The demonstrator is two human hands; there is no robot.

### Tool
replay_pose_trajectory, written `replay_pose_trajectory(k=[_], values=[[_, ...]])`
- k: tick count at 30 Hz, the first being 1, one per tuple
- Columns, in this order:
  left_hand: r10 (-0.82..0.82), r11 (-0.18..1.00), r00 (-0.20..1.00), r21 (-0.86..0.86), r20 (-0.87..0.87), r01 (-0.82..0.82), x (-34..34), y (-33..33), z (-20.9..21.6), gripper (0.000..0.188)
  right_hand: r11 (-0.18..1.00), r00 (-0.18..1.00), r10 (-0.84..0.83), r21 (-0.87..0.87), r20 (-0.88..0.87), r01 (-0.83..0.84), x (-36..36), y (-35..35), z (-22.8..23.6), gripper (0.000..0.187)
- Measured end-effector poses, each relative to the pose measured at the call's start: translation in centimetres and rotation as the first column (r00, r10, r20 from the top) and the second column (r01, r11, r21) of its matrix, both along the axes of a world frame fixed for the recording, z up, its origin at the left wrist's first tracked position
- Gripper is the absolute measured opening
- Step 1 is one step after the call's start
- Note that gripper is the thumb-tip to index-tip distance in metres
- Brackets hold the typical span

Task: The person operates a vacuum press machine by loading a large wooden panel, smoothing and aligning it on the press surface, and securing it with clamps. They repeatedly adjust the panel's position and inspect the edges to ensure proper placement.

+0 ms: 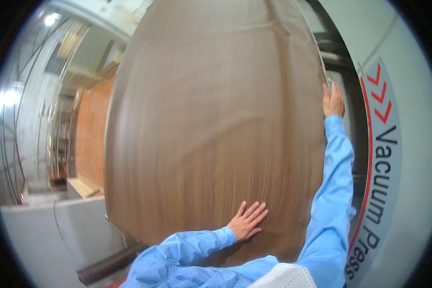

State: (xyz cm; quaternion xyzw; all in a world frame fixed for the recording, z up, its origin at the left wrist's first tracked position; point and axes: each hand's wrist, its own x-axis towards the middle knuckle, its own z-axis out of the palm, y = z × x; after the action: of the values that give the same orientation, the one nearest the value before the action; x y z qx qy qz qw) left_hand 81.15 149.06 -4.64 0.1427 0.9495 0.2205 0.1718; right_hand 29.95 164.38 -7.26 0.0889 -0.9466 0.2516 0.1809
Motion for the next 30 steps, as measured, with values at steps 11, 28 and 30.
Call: replay_pose_trajectory(k=[11, 28, 30], values=[[0.228, 0.954, 0.968, 0.224, -0.107, -0.199, 14.8, -3.4, 3.6, 0.076, 0.924, 0.926, 0.373, -0.116, 0.064, -0.364, 24.9, -5.0, 8.2, 0.049], [0.838, -0.486, -0.535, 0.297, -0.109, -0.822, 69.4, -30.9, -2.8, 0.043, 0.319, 0.292, 0.92, -0.067, 0.262, -0.945, 83.0, -42.8, 8.4, 0.058], [0.824, -0.564, -0.534, 0.196, 0.186, -0.802, 74.5, -31.9, -2.9, 0.038, 0.288, 0.269, 0.94, -0.065, 0.209, -0.956, 87.4, -50.7, 8.7, 0.063]])
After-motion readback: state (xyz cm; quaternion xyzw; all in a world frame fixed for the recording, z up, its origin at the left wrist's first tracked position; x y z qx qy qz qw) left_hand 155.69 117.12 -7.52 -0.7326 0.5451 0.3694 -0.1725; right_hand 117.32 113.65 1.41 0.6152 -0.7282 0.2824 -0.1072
